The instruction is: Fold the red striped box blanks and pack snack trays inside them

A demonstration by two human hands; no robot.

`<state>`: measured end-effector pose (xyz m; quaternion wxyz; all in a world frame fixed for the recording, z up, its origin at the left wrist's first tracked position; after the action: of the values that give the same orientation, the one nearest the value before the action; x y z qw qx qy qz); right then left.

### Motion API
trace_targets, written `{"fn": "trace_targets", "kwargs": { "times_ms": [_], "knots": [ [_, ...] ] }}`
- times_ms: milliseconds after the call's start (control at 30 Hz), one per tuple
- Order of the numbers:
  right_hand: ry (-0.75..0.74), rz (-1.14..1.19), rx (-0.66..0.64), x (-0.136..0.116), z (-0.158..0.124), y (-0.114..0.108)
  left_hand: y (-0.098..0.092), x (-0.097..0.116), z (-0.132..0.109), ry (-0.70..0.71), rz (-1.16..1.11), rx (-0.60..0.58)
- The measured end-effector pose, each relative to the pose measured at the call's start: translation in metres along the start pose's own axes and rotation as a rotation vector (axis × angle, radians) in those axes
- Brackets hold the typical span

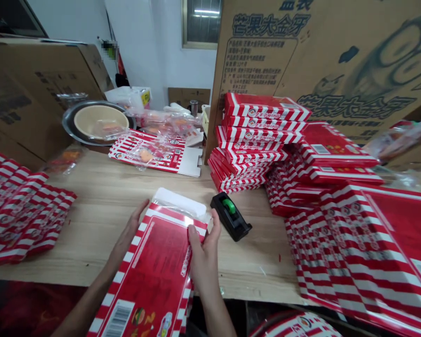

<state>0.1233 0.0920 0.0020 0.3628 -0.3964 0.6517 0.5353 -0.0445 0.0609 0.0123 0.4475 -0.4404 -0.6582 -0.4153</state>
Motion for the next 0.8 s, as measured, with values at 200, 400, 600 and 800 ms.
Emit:
{"fn": "trace_targets", "kwargs": {
  "times_ms": [200, 400, 600, 800],
  "knots": [
    [-0.141, -0.251, -0.026, -0.016, -0.006, -0.003, -0.014, 0.014, -0.007, 0.079, 0.32, -0.087],
    [-0.102, -0.309, -0.081, -0.02, -0.015, -0.013, -0.009, 0.001, -0.025, 0.236, 0.534, -0.046],
    [-0.078, -0.149, 0.049, -0.01, -0.037, -0.027, -0.011, -0.017, -0.031, 0.179, 0.58, 0.047],
    [0.059, -0.165, -0.114, -0.006, -0.04, -0.036, -0.006, -0.02, -0.032, 0.055, 0.513, -0.124]
  ]
}}
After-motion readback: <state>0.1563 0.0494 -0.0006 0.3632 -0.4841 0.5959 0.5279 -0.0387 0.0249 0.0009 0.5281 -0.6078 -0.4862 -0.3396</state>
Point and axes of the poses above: each hand's wrist, its own z-axis towards the middle knuckle, its own y-axis out of the palm, x = y × z, the point moved 5 cm from there along z, towards the middle knuckle, and after that the axes turned 11 degrees about z, right-handed, at the moved point
